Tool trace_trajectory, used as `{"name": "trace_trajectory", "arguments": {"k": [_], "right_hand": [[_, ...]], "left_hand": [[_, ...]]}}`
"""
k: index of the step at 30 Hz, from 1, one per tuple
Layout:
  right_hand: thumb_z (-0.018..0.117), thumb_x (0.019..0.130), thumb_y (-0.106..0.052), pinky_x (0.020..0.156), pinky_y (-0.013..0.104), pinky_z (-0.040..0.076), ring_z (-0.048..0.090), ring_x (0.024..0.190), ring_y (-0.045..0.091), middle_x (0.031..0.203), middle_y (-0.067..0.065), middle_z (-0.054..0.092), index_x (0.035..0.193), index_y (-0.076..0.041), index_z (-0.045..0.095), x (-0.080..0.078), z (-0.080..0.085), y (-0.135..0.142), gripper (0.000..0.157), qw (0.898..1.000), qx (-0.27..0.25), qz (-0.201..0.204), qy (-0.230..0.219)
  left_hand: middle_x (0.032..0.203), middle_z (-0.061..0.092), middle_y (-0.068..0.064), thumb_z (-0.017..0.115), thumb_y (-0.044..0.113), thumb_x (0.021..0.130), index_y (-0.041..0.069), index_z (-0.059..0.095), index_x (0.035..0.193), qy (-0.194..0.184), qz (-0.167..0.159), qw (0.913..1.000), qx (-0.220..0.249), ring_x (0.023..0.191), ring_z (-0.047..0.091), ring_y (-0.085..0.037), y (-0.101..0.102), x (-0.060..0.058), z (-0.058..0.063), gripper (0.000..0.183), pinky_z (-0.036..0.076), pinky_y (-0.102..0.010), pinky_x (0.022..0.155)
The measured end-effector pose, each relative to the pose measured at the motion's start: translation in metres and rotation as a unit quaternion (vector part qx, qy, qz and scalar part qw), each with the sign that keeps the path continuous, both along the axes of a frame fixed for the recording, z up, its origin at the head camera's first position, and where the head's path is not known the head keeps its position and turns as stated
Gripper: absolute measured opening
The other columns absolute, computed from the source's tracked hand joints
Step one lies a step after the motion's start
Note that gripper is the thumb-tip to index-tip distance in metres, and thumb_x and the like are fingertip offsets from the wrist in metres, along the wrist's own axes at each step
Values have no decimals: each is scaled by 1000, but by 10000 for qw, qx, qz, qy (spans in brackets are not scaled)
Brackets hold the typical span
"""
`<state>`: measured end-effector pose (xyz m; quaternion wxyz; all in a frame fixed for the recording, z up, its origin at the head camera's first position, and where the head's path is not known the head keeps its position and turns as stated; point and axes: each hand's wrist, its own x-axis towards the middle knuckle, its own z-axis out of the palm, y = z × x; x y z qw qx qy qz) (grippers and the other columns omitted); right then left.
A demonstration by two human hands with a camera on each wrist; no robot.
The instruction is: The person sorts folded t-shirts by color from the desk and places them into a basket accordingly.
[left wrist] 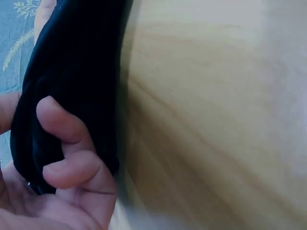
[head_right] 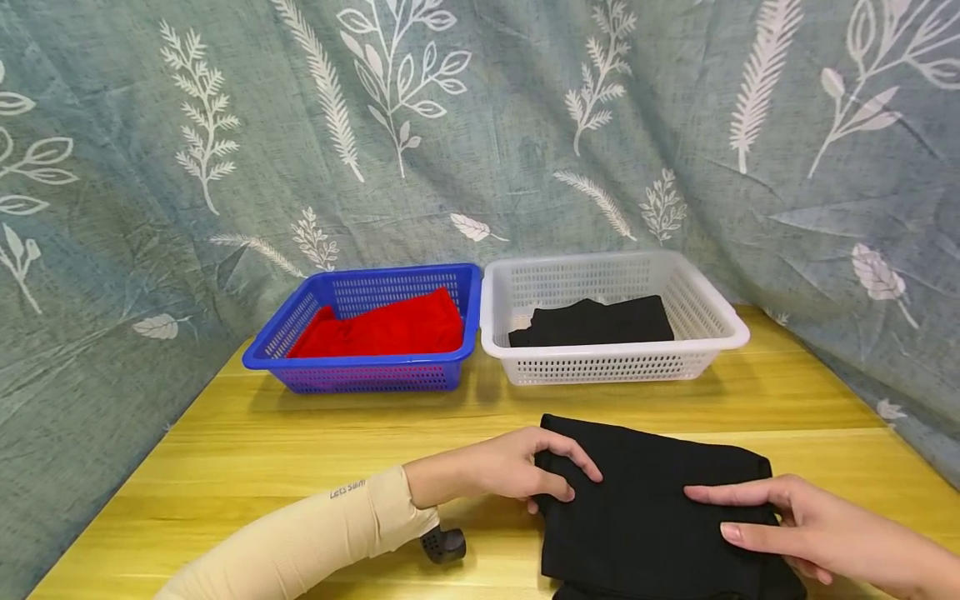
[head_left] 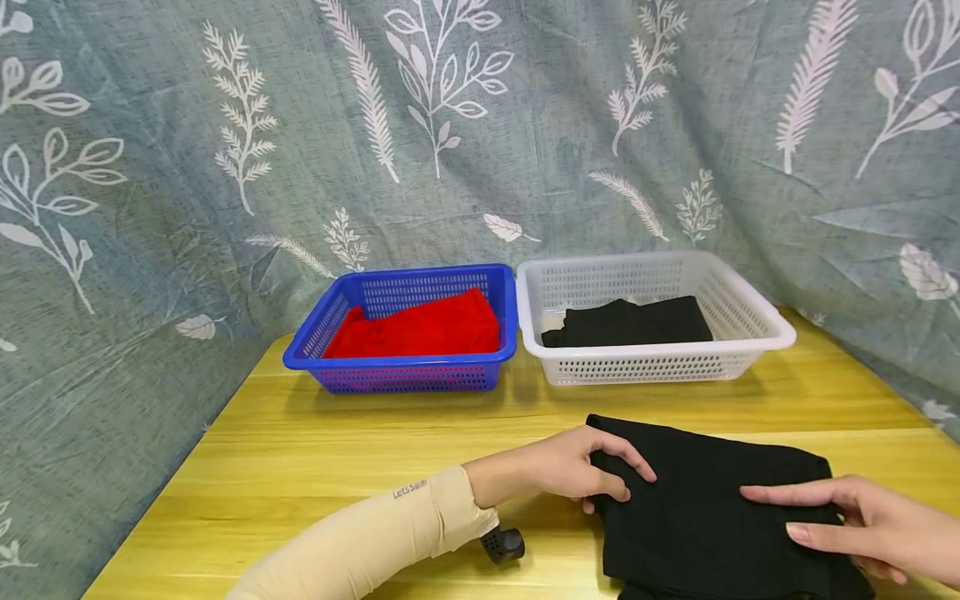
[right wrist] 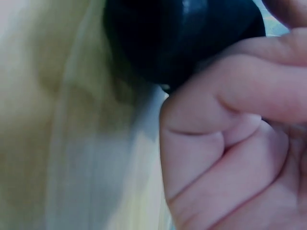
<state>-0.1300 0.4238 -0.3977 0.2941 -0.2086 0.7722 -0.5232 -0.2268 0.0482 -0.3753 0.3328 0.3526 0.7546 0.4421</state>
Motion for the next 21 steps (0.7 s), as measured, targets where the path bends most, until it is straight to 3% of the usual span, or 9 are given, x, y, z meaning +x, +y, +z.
{"name": "trace_trajectory", "arguments": {"k": [8, 13, 21], "right_hand": [[44, 114, -2, 34, 26, 42, 24, 36, 47, 48, 32, 33, 158, -39, 53, -5, 5, 5, 58, 9988, 160, 14, 459], [45, 114, -3, 33, 27, 39, 25, 36, 44, 48, 30, 33, 160, -37, 51, -6, 13, 4, 58, 9963, 385, -77, 761], [49, 113, -5, 35, 29, 40, 35, 35, 31, 48, 23, 41, 155, -53, 49, -7, 29, -3, 64, 9831, 978, -321, 1512]], "left_hand": [[126, 66, 20, 71, 3, 97, 23, 76, 128, 104, 304, 9992, 222, 52, 55, -14, -1, -2, 3, 37, 53, -24, 54], [133, 67, 19, 68, 3, 100, 27, 77, 132, 145, 316, 9988, 352, 57, 55, -12, -4, -4, 8, 41, 52, -23, 56], [121, 77, 13, 66, 2, 100, 21, 82, 127, 58, 466, 9967, 660, 58, 51, -9, -11, -6, 18, 36, 52, -23, 58]]}}
